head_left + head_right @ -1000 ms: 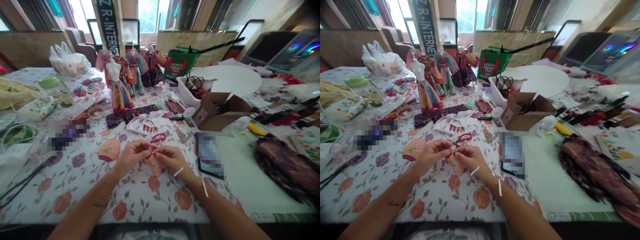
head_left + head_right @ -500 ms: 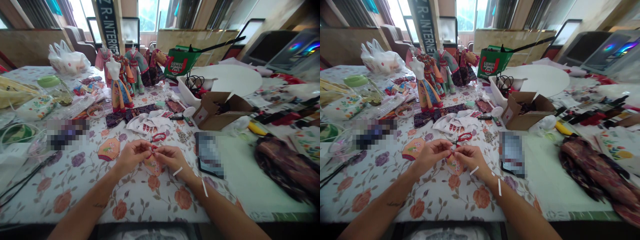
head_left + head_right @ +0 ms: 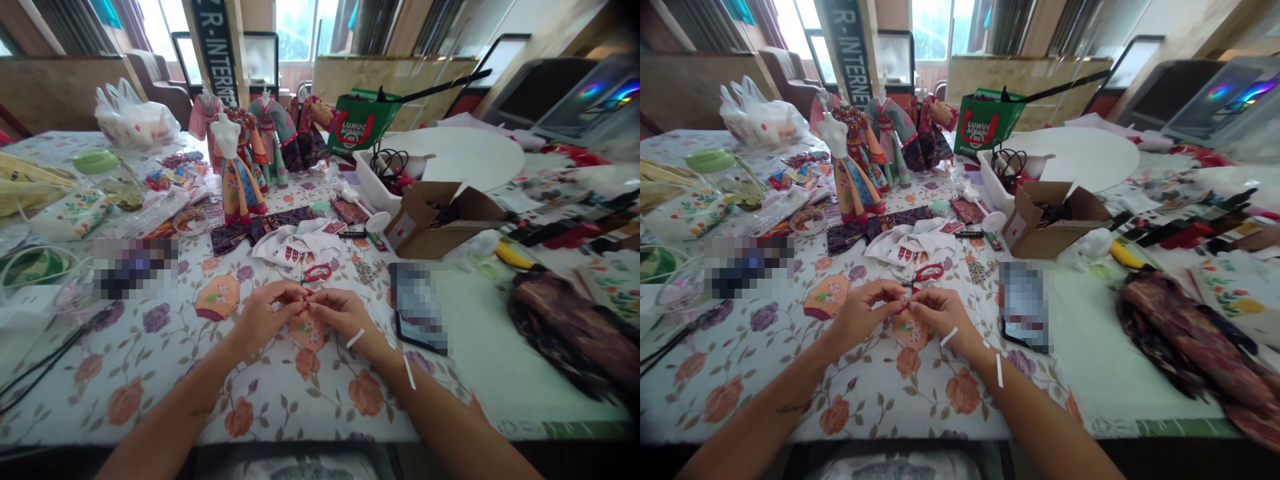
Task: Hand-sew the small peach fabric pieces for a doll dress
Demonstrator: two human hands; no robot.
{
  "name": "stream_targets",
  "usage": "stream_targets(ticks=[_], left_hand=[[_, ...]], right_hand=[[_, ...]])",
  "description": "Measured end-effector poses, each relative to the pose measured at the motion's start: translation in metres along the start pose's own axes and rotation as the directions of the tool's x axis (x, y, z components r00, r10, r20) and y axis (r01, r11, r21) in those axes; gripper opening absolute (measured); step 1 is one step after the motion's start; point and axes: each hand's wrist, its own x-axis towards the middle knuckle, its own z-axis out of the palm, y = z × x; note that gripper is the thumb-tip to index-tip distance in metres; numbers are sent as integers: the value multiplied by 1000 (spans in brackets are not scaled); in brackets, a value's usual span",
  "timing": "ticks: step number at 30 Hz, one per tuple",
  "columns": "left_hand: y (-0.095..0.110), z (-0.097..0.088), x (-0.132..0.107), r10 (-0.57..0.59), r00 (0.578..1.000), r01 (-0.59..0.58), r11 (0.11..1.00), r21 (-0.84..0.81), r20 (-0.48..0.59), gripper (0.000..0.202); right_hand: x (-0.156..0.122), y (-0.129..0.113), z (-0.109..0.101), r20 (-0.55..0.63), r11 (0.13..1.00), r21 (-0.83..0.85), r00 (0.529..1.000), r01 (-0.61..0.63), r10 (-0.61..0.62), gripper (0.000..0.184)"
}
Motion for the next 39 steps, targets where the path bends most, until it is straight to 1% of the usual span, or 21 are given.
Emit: stream_targets(ticks=[7, 11, 13, 15, 17, 19, 22, 24, 26, 27, 28, 29, 30, 31, 33, 35, 36, 37, 39], left_hand=[[0, -1, 0, 16, 1000, -16, 1000, 21, 17, 11], [-3, -1, 1, -14, 1000, 14, 1000, 0, 13, 11], [-4, 0, 1, -43, 999, 44, 997, -57, 18, 12], [-5, 0, 2, -77, 996, 82, 984, -158, 39, 14], [-4, 1, 2, -116, 991, 130, 955, -267, 68, 17], [-4, 1, 3, -152, 985, 173, 925, -339, 86, 19], [-5, 2, 2, -176, 979, 201, 908, -366, 101, 19], [-7, 2, 2, -157, 983, 179, 932, -315, 95, 15], [-8, 3, 1, -69, 997, 75, 982, -173, 40, 10], [-8, 4, 1, 6, 1000, -6, 998, -69, -1, 8], [-8, 5, 0, 95, 995, -94, 995, 44, -41, 8], [-7, 6, -1, 192, 978, -178, 972, 154, -78, 9], [-6, 6, -1, 287, 952, -254, 934, 253, -104, 11], [-6, 7, -2, 372, 921, -316, 887, 337, -115, 12], [-5, 8, -3, 509, 856, -417, 785, 458, -93, 13], [-6, 8, -3, 592, 805, -485, 693, 533, -38, 14], [-7, 8, -3, 613, 790, -503, 663, 554, -15, 15], [-8, 7, -3, 625, 781, -514, 643, 568, -2, 15], [-9, 7, -3, 633, 774, -520, 630, 577, 7, 15]], right_hand=[[0, -1, 0, 5, 999, 34, 1000, -15, 15, 21], [0, -2, 1, -1, 1000, 22, 1000, 11, -11, 18], [0, -3, 2, -12, 1000, 8, 1000, 19, -19, 18], [-1, -4, 3, -27, 1000, 0, 999, 31, -31, 17], [-1, -5, 4, -38, 999, 0, 998, 46, -46, 15], [-1, -4, 4, -40, 998, 5, 997, 62, -62, 14], [-2, -1, 3, -36, 997, -2, 997, 72, -72, 14], [-2, -1, 3, -32, 997, -12, 996, 81, -81, 16], [-2, -1, 4, -30, 996, -20, 995, 91, -92, 18], [-2, -1, 4, -34, 995, -28, 995, 96, -97, 19], [-2, -2, 4, -44, 994, -38, 994, 102, -104, 19], [-2, -2, 4, -57, 993, -52, 992, 106, -109, 19], [-3, -2, 4, -75, 992, -68, 991, 109, -114, 19], [-3, -2, 3, -93, 990, -84, 988, 115, -122, 19], [-3, -2, 3, -113, 985, -116, 983, 131, -144, 19], [-3, -2, 2, -111, 971, -173, 976, 165, -186, 17], [-4, -2, 2, -110, 958, -217, 970, 189, -217, 16], [-4, -3, 3, -109, 940, -268, 963, 212, -248, 14], [-5, -5, 3, -110, 900, -360, 947, 246, -303, 13]])
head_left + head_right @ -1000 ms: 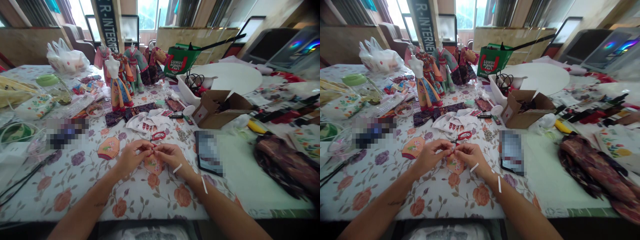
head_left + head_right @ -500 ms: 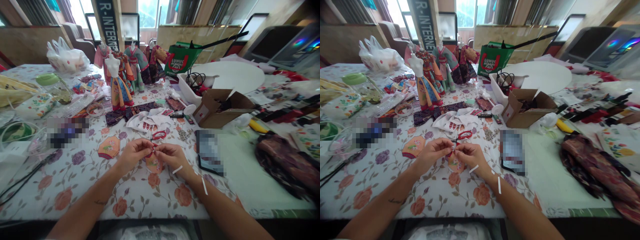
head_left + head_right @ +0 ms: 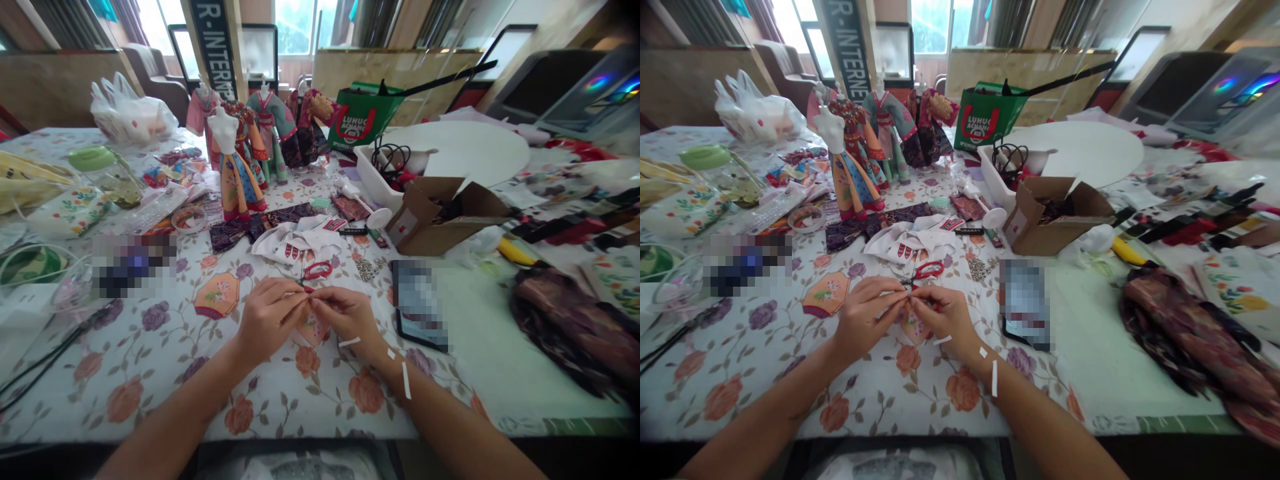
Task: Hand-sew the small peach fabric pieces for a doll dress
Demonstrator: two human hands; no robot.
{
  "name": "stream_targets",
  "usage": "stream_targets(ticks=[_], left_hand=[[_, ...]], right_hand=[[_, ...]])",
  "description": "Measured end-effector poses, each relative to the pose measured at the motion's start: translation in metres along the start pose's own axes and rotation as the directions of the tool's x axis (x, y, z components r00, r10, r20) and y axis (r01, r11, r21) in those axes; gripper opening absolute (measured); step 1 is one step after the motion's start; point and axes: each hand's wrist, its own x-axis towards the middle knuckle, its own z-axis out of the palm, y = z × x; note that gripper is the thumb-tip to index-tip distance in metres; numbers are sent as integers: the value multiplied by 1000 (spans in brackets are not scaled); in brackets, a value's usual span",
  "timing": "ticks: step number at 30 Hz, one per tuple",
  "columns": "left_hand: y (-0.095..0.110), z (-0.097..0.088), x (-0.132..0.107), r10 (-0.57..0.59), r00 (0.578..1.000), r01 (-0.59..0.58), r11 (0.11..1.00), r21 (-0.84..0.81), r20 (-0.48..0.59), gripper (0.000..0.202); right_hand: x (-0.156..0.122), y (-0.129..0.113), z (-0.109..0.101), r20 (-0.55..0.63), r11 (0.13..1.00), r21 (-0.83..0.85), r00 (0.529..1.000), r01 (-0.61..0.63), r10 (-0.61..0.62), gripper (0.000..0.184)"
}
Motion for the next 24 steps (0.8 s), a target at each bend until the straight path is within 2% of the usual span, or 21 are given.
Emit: stream_targets(ticks=[3, 10, 14, 19, 24], left_hand=[[0, 0, 1, -9, 1000, 10, 1000, -18, 6, 14], [2, -2, 3, -74, 997, 75, 995, -69, 22, 11], [1, -3, 3, -69, 997, 72, 994, -79, 42, 12], [-1, -4, 3, -49, 997, 55, 995, -83, 67, 13], [0, -5, 4, -77, 994, 85, 991, -106, 81, 13]], right_hand=[[0, -3, 0, -4, 997, -63, 999, 35, -36, 14], [-2, -3, -1, 8, 996, -74, 999, 42, -42, 14], [-1, -2, -1, 10, 997, -61, 999, 37, -36, 14], [-1, -1, -2, 21, 990, -101, 995, 99, -97, 13], [-2, 0, -2, 27, 989, -117, 996, 90, -88, 13]])
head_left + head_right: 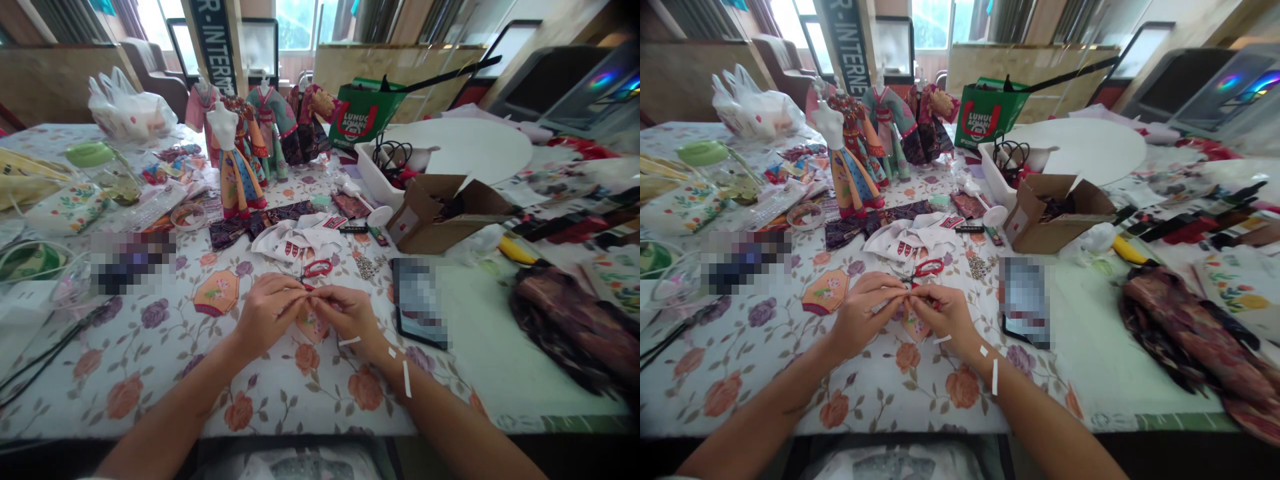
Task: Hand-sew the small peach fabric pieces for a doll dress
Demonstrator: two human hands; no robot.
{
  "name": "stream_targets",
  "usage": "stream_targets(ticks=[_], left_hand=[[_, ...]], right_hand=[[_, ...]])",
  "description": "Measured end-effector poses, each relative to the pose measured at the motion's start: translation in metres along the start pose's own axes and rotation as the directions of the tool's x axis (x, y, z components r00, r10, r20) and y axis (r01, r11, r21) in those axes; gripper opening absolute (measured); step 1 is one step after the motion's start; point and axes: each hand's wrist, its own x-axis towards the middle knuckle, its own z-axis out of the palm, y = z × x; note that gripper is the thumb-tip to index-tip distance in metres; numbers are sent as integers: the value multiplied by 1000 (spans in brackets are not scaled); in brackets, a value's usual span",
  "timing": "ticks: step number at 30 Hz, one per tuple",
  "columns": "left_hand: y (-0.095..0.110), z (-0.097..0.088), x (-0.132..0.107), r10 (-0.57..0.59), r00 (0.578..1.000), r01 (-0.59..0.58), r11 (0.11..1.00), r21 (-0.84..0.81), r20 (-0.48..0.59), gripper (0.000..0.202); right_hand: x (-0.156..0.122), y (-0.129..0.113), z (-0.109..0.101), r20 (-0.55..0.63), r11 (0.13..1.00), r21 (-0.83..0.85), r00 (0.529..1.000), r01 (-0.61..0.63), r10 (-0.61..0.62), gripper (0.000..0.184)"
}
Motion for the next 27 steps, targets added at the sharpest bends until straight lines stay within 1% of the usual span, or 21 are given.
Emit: stream_targets(ticks=[4, 7, 12, 16, 20, 22, 24, 27], left_hand=[[0, -2, 1, -3, 1000, 3, 1000, -13, 16, 13], [0, -3, 2, -3, 1000, 4, 1000, -10, 27, 14], [1, -3, 2, -43, 999, 44, 999, -25, 32, 13], [1, -2, 2, -98, 994, 101, 991, -84, 42, 15], [-1, -1, 0, -180, 983, 185, 971, -151, 46, 14], [-1, -1, 0, -194, 980, 199, 967, -160, 44, 14], [-1, -1, 1, -163, 986, 167, 977, -131, 41, 14], [0, -1, 2, -44, 999, 45, 998, -33, 23, 14]], right_hand=[[0, 0, -1, -7, 1000, -2, 1000, 6, -6, 13], [1, -1, -1, 9, 1000, -22, 1000, 22, -22, 14], [2, -3, -1, 27, 999, -49, 1000, 17, -15, 14], [2, -6, -2, 30, 1000, -28, 1000, -4, 5, 15], [2, -7, -3, 45, 999, -32, 999, -5, 6, 17], [2, -6, -3, 44, 1000, -24, 999, -11, 12, 17], [2, -5, -2, 39, 1000, -14, 999, -17, 18, 17], [2, -2, 0, 17, 1000, -31, 1000, 3, -2, 16]])
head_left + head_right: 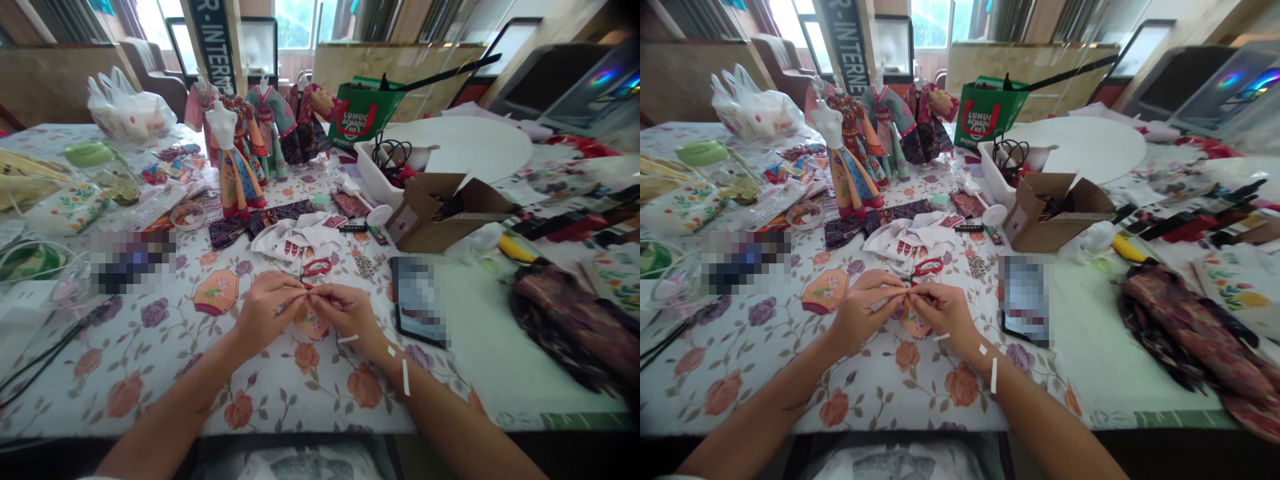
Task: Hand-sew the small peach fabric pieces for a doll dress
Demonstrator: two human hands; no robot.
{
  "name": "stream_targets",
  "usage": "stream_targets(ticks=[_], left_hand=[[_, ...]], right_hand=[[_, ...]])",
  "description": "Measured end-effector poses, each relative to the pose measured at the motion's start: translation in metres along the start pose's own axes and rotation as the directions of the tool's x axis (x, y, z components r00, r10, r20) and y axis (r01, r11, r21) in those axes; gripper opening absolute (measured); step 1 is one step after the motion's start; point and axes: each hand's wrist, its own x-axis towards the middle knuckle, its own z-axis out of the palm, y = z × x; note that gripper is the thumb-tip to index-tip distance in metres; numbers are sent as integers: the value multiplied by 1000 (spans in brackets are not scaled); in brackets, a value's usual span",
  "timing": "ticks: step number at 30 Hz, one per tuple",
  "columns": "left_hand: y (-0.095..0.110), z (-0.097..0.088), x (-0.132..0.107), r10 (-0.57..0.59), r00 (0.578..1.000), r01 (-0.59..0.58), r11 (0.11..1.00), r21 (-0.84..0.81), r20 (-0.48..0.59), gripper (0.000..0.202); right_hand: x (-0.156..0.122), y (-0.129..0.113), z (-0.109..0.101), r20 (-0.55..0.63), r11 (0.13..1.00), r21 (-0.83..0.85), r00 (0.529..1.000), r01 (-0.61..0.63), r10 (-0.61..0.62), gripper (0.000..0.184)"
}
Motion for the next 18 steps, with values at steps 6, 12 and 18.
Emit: stream_targets(ticks=[6, 12, 18], left_hand=[[0, 1, 0, 114, 994, -113, 987, 115, -1, 15], [0, 2, -1, -81, 997, 80, 996, -42, -14, 14], [0, 1, -1, -307, 950, 311, 908, -281, 60, 10]], right_hand=[[0, 1, 2, -12, 991, -113, 998, 65, -67, 17], [0, -4, 0, 7, 1000, 6, 1000, -4, 4, 15], [0, 0, -2, 87, 970, 210, 990, -124, 108, 20]])
